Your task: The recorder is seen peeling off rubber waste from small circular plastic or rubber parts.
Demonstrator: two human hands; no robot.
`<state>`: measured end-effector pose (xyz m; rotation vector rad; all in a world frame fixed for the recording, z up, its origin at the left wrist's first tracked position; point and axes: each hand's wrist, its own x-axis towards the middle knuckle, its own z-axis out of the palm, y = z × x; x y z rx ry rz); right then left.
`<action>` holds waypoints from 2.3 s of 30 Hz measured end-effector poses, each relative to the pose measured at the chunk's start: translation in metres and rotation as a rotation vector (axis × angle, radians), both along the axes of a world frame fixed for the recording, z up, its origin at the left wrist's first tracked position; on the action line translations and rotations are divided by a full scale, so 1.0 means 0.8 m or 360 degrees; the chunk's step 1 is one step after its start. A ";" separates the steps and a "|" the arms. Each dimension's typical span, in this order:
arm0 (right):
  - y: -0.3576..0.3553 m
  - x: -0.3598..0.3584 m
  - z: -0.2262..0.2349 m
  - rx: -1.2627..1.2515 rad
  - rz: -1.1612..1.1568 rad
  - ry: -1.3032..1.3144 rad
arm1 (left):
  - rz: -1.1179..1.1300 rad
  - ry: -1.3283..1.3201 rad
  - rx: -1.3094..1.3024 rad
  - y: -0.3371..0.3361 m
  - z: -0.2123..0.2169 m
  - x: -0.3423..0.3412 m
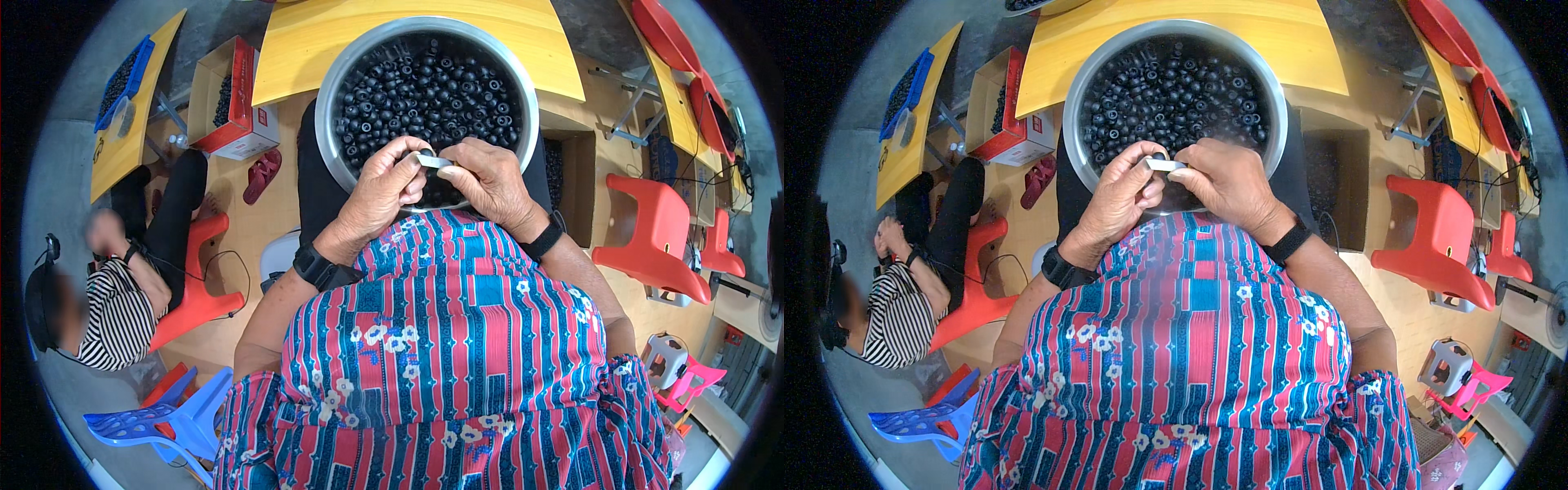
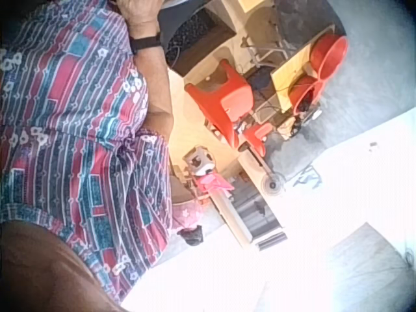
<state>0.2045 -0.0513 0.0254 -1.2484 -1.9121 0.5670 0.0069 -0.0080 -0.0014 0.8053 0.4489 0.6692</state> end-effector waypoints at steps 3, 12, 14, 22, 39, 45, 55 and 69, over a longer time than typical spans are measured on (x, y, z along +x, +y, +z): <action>0.002 0.000 0.000 -0.0073 -0.0080 0.0018 | -0.0043 -0.0048 -0.0063 0.000 -0.003 -0.002; -0.001 0.001 0.006 -0.0259 -0.0218 0.0250 | 0.0037 -0.0026 -0.0023 -0.002 0.003 -0.001; -0.003 -0.007 0.016 -0.0110 -0.0159 0.0298 | 0.0056 -0.0008 -0.0062 -0.003 0.000 -0.001; -0.003 -0.007 0.004 0.0096 -0.0012 -0.0013 | 0.0043 -0.0114 -0.0263 -0.004 -0.003 0.003; -0.008 -0.006 0.006 0.0126 -0.0025 -0.0058 | 0.0072 -0.0143 -0.0310 -0.006 -0.003 0.002; -0.005 0.002 0.009 -0.0063 -0.0121 0.0117 | 0.0079 -0.0065 -0.0179 -0.009 0.005 0.004; -0.006 0.002 0.004 0.0006 -0.0010 -0.0081 | 0.0087 -0.0030 -0.0093 -0.006 0.005 0.003; -0.003 0.003 0.006 -0.0019 -0.0057 -0.0102 | 0.0024 0.0012 0.0005 0.000 -0.002 -0.001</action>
